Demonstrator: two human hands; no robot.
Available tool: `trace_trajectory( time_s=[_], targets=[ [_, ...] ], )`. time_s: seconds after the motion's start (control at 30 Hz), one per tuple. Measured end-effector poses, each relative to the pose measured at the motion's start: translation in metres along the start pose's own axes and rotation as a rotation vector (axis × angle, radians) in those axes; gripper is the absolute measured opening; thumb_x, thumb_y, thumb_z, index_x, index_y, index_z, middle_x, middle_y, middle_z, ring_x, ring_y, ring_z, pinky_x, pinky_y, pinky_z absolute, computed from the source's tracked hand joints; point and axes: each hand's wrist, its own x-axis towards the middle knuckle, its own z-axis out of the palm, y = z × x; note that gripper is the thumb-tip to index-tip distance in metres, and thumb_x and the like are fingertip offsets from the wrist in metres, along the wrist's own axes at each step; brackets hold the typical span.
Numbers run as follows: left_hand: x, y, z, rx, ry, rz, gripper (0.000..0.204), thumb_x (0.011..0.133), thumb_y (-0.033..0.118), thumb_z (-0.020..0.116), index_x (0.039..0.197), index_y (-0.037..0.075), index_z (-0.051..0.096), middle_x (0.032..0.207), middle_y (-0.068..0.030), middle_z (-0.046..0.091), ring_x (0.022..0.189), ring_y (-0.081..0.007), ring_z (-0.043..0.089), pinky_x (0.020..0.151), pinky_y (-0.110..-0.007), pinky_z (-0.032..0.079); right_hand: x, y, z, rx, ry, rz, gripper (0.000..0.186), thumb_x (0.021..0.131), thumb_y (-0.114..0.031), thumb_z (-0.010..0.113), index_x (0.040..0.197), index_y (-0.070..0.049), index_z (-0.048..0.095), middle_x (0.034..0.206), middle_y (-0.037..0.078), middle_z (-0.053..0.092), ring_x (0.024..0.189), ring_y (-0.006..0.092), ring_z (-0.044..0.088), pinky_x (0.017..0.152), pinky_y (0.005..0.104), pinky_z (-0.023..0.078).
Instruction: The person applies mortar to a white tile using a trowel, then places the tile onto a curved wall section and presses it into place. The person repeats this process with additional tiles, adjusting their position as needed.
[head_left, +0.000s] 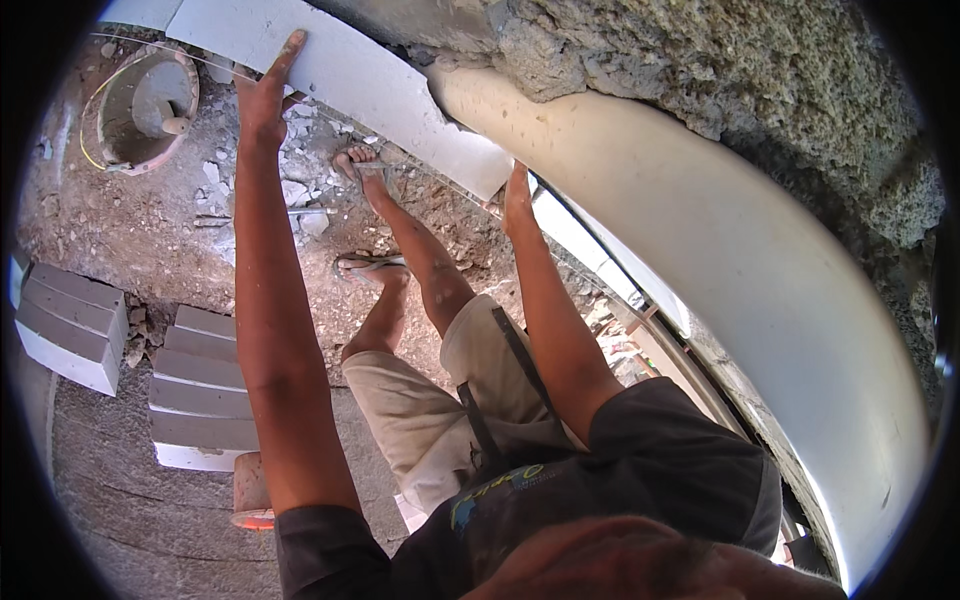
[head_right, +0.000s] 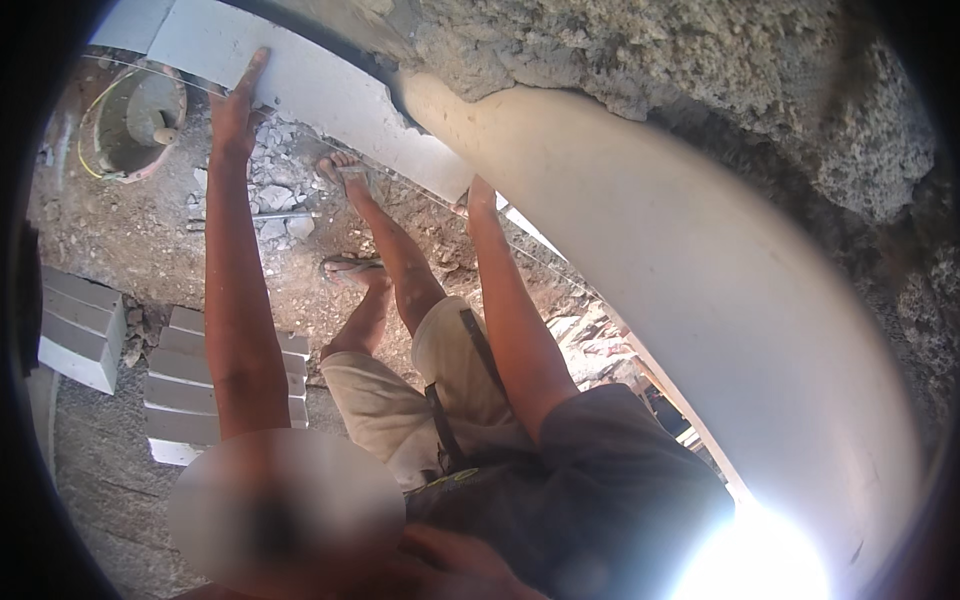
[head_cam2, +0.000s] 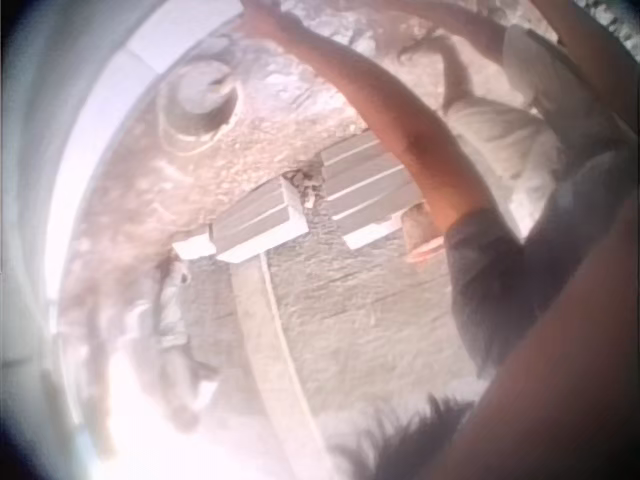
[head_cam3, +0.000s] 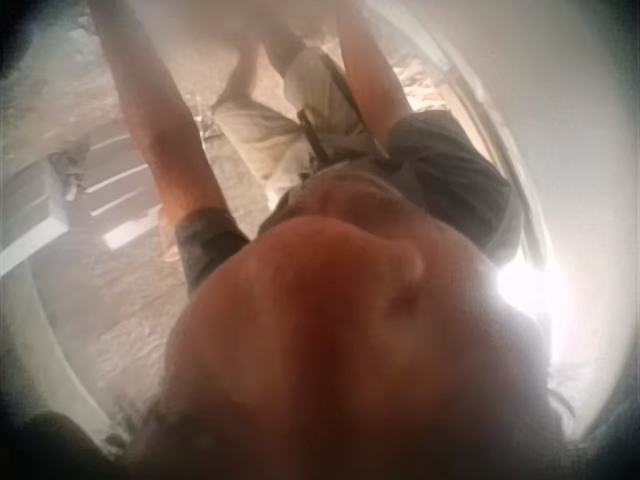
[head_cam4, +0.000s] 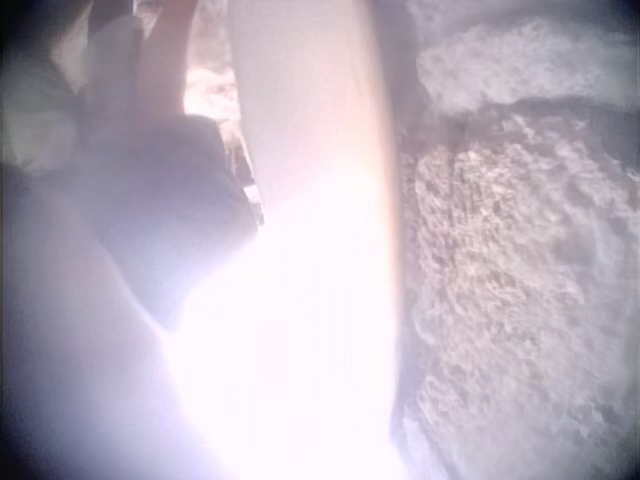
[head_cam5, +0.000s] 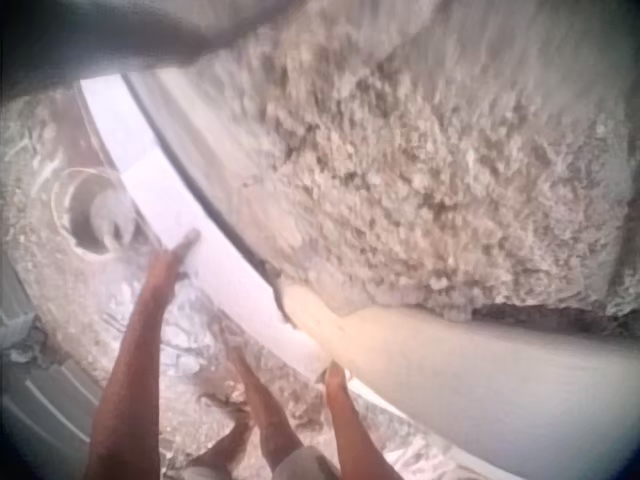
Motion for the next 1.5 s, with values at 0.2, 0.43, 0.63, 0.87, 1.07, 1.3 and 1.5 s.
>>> trace_trajectory(
  time_s=[0.2,0.43,0.63,0.87,1.07,1.3,1.5],
  targets=[
    [-0.011,0.004,0.002,-0.027,0.071,-0.004,0.090,0.080,0.034,0.090,0.149,0.006,0.039,0.132,-0.0151,0.060,0.113,-0.0278,0.065,0.074,-0.043,0.057,-0.006,0.003,0.003,-0.012,0.023,-0.036,0.072,0.097,-0.058,0.061,0.139,0.000,0.048,0.118,0.021,0.068,0.078,0.0238,0.071,0.077,0.0379,0.054],
    [-0.001,-0.002,0.019,-0.049,0.150,0.121,0.093,0.076,0.035,0.092,0.145,-0.001,0.042,0.128,-0.0182,0.063,0.108,-0.0310,0.069,0.081,-0.047,0.061,0.006,-0.014,-0.004,-0.076,0.000,-0.058,0.067,0.097,-0.055,0.063,0.133,0.001,0.053,0.116,0.020,0.069,0.079,0.0241,0.071,0.083,0.0389,0.054],
    [-0.075,-0.025,0.068,-0.004,0.360,0.322,0.084,0.083,0.018,0.086,0.146,-0.009,0.036,0.139,-0.0241,0.053,0.129,-0.0311,0.053,0.111,-0.041,0.041,-0.031,0.014,-0.039,-0.632,0.277,-0.559,0.044,0.091,-0.036,0.077,0.115,-0.001,0.064,0.109,0.013,0.071,0.092,0.0230,0.070,0.085,0.0379,0.052],
    [-0.130,-0.008,0.091,0.189,0.430,-0.089,0.068,0.084,0.020,0.083,0.139,-0.001,0.049,0.125,-0.0190,0.060,0.116,-0.0301,0.059,0.102,-0.043,0.046,-0.049,0.081,-0.051,-0.757,-0.076,-0.237,0.088,0.081,-0.025,0.086,0.150,0.005,0.041,0.117,0.021,0.069,0.105,0.0301,0.066,0.091,0.0396,0.053],
    [-0.136,-0.009,0.093,0.282,0.423,0.017,0.067,0.085,0.017,0.080,0.143,0.005,0.047,0.123,-0.0161,0.057,0.108,-0.0277,0.059,0.096,-0.043,0.048,-0.017,0.055,-0.030,-0.382,-0.019,-0.459,0.140,0.064,-0.035,0.099,0.164,-0.003,0.007,0.147,0.029,0.043,0.136,0.0411,0.045,0.113,0.0516,0.040],
    [-0.126,-0.034,0.070,0.014,0.247,0.109,0.086,0.084,0.014,0.082,0.154,0.008,0.033,0.137,-0.0174,0.051,0.113,-0.0266,0.056,0.096,-0.044,0.050,-0.015,0.007,-0.003,-1.236,0.097,-0.607,0.121,0.064,-0.042,0.096,0.156,0.004,0.032,0.161,0.033,0.028,0.152,0.0499,0.019,0.126,0.0570,0.018],
    [-0.117,-0.039,0.044,-0.243,0.060,-0.273,0.101,0.082,0.037,0.086,0.157,0.009,0.025,0.152,-0.0225,0.042,0.138,-0.0379,0.046,0.105,-0.060,0.046,0.009,0.002,0.014,-1.132,-0.004,-0.706,0.114,0.065,-0.035,0.094,0.155,0.003,0.035,0.162,0.033,0.027,0.153,0.0504,0.018,0.127,0.0574,0.017]
  ],
)
